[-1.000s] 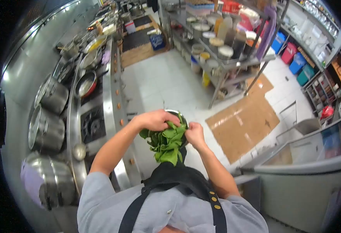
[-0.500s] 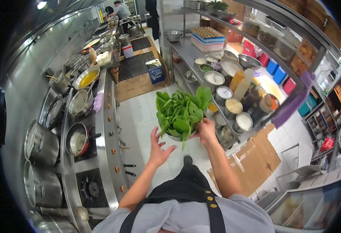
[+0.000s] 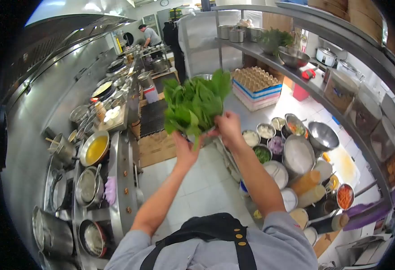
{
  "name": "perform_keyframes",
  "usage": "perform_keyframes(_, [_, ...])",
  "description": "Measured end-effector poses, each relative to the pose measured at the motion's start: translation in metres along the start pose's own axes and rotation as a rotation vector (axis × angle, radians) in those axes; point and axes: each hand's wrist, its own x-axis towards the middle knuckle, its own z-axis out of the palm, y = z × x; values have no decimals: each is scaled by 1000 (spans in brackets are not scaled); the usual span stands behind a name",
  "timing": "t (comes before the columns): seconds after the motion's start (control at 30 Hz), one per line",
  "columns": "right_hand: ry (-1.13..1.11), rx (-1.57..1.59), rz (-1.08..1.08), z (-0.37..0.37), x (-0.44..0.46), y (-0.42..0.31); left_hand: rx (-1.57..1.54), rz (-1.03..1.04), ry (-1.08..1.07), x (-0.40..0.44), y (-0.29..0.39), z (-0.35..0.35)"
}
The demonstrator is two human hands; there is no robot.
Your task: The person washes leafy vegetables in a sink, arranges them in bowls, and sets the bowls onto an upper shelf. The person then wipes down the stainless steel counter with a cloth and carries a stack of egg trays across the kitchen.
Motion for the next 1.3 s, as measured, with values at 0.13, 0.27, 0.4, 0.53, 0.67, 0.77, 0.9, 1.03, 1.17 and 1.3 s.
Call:
perform_keyframes(0.13, [62, -89, -226, 19, 122, -65, -145, 133, 4, 147, -51, 59])
perform_keyframes(0.27, [148, -31, -320, 23, 219, -124, -380, 150, -36, 265, -94, 137])
perform_keyframes(0.4, [301, 2, -403, 5, 308, -162, -572, 114, -102, 345, -129, 222])
perform_keyframes(0.53, [509, -1, -370, -37, 395, -171, -734, 66, -272, 405, -149, 295])
perform_keyframes(0.67, [671, -54, -352, -72, 444, -172, -872, 118, -248, 426, -178, 390])
perform_keyframes(0.77, [776, -27, -416, -81, 474, -178, -857, 106, -138, 427, -181, 416])
perform_keyframes(0.9, [834, 63, -533, -70, 499, -180, -808, 79, -102, 422, -204, 424])
perform_keyframes(1.03, [982, 121, -583, -88, 533, -183, -748, 107, -125, 428, -233, 440])
perform_keyframes(1.17, [1115, 155, -613, -83, 546, -191, -752, 124, -160, 428, -246, 437])
perform_keyframes(1.3, [1062, 62, -559, -96, 552, -187, -761, 96, -246, 414, -247, 431])
